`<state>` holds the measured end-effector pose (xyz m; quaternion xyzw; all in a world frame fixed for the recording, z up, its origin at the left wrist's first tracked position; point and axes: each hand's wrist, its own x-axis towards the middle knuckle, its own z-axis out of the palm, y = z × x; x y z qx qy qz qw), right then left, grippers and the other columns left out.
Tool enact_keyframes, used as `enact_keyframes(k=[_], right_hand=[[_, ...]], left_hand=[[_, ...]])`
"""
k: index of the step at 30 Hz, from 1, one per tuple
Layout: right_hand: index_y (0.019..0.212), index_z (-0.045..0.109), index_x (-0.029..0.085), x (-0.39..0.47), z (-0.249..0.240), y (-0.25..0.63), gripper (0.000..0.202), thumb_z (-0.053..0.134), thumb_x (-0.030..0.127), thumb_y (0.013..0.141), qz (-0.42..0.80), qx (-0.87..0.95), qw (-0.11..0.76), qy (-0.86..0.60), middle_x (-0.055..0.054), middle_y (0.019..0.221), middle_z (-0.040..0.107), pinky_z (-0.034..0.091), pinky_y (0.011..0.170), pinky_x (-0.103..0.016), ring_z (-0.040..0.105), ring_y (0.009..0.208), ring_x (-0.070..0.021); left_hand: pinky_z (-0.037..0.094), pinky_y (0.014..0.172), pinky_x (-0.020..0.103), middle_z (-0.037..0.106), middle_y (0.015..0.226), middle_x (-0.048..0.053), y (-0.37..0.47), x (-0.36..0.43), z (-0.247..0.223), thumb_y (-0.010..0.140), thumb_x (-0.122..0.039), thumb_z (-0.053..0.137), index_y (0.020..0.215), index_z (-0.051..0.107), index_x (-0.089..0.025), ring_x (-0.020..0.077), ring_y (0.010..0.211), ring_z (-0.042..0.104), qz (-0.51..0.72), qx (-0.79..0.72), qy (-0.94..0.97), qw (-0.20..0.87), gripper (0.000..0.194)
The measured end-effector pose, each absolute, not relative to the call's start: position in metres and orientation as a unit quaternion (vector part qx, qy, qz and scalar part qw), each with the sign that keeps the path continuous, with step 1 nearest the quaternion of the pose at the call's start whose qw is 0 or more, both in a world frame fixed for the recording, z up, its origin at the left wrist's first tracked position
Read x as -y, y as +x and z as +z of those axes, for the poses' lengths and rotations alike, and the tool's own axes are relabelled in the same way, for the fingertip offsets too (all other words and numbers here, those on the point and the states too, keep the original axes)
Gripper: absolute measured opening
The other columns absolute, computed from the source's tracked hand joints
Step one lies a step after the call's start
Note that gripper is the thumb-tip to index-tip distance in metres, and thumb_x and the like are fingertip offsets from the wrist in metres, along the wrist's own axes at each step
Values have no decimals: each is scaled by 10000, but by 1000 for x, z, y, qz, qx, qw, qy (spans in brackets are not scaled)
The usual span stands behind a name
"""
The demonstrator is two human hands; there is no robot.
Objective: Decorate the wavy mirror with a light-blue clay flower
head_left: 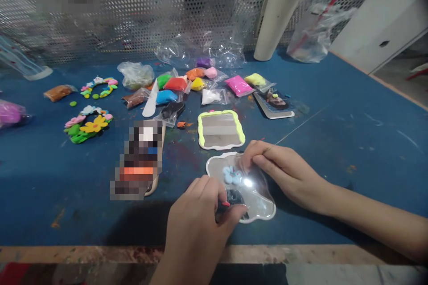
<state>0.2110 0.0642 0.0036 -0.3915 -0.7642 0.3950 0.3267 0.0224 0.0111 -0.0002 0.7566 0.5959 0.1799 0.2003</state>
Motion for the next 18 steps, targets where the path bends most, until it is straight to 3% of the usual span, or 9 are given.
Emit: enact_keyframes(k=[18], right_hand=[[814, 575, 201, -62, 1, 214, 280, 342, 169, 966, 355, 789, 325, -382, -29, 819, 630, 457, 732, -294, 606, 771, -144]], left_hand=[[332, 489, 242, 431, 575, -76, 23, -8, -2, 711, -199, 732, 652, 480, -207, 117, 506, 428, 202, -586, 767, 168, 259]])
